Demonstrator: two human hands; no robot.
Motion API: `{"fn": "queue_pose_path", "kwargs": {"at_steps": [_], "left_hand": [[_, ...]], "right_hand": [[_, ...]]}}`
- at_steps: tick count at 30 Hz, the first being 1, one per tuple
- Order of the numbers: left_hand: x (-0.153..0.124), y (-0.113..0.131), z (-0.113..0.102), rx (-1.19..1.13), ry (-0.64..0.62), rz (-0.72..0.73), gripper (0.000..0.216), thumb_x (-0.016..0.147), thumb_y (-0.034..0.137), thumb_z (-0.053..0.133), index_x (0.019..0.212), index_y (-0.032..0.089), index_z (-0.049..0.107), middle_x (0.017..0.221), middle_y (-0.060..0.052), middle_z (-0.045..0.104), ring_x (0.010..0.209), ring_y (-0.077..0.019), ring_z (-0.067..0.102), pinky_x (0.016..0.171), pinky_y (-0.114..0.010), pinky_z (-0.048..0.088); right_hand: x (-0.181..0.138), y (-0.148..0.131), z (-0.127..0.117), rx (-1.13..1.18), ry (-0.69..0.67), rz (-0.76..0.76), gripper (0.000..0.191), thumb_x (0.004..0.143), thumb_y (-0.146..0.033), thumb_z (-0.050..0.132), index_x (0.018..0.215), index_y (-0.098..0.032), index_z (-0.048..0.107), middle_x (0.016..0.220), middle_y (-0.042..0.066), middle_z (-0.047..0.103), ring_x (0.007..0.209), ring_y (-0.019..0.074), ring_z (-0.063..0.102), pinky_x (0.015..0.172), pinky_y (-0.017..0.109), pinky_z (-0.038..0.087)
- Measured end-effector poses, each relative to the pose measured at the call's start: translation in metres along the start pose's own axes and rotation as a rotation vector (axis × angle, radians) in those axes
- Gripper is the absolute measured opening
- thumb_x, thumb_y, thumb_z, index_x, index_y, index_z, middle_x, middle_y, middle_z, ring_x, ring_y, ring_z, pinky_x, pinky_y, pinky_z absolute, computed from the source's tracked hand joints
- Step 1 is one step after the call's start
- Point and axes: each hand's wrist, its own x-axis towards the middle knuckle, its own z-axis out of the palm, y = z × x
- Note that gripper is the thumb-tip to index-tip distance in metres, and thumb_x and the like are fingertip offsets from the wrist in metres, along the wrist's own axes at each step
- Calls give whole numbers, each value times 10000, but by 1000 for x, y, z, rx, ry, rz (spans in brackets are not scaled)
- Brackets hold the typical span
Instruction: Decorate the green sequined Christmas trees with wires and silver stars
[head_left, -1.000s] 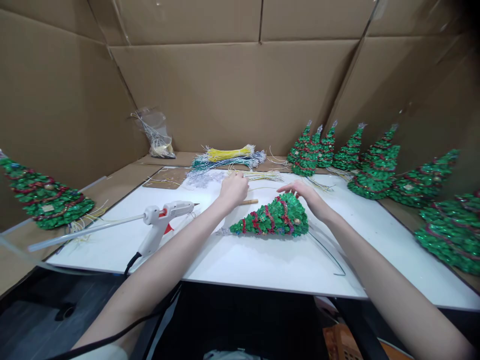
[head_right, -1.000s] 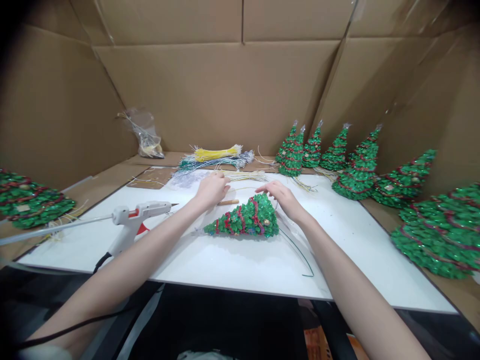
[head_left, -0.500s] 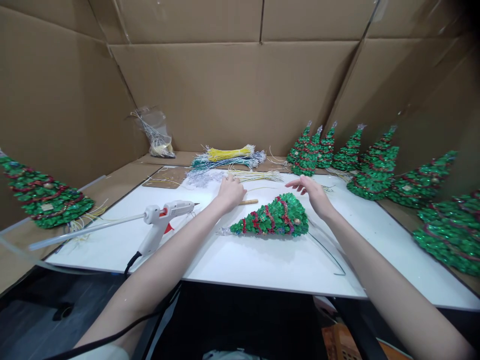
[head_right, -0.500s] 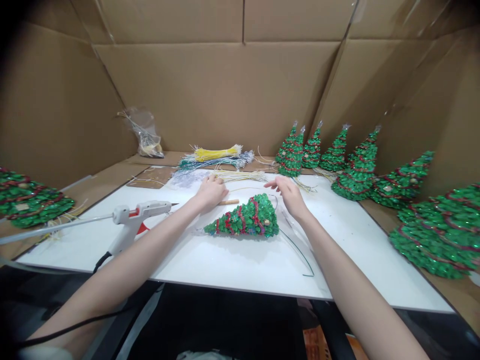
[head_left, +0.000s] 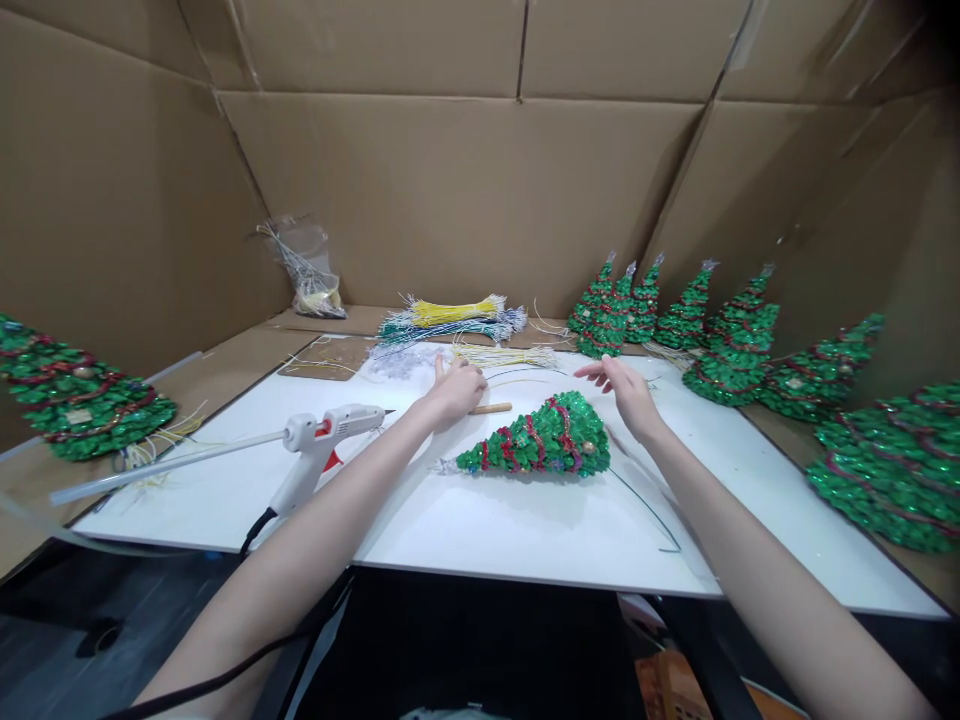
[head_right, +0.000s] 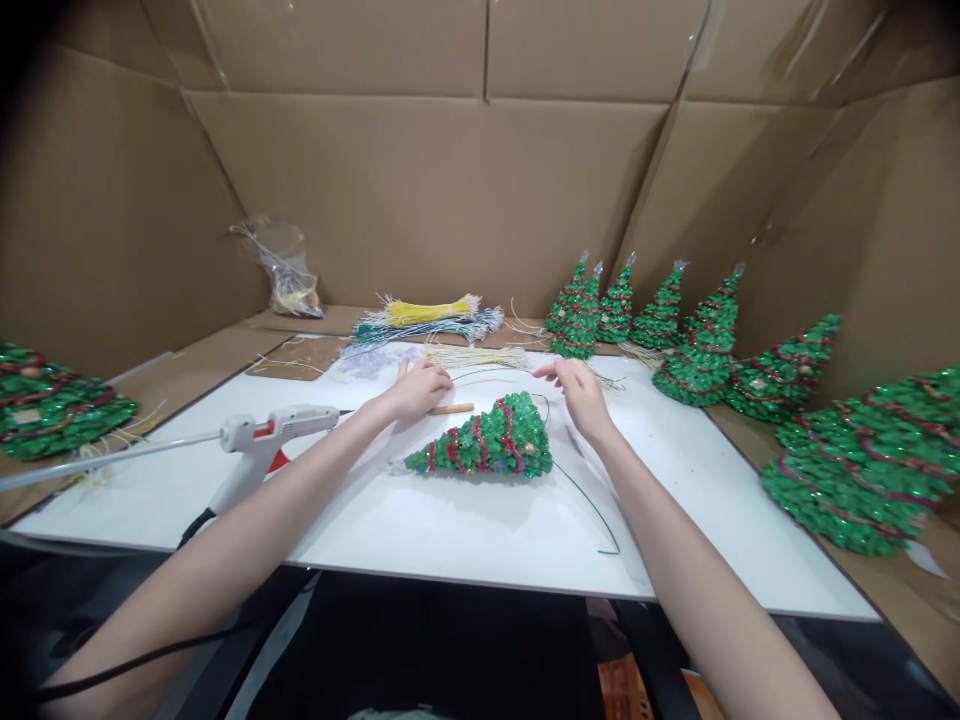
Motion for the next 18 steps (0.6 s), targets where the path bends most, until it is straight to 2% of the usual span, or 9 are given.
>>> {"fn": "queue_pose_path", "kwargs": {"at_steps": [12, 18], "left_hand": [[5, -2, 8, -56, -7, 15, 334, 963, 335, 601, 1250, 164, 589, 1269, -106, 609, 1085, -236, 632, 915, -451, 557], [4, -1, 6, -79, -23, 41, 338, 962, 335, 604, 1252, 162, 588, 1272, -106, 608, 1091, -239, 630, 919, -456, 555]], "right_hand": [[1, 6, -2, -51, 20, -6, 547, 969, -562, 364, 866, -197, 758, 869, 75, 655, 821, 203, 566, 777, 347, 463], [3, 14, -5, -153, 21, -14, 508, 963, -526, 365, 870, -204, 747, 899, 70, 661, 865, 210, 594, 800, 343, 475]]}}
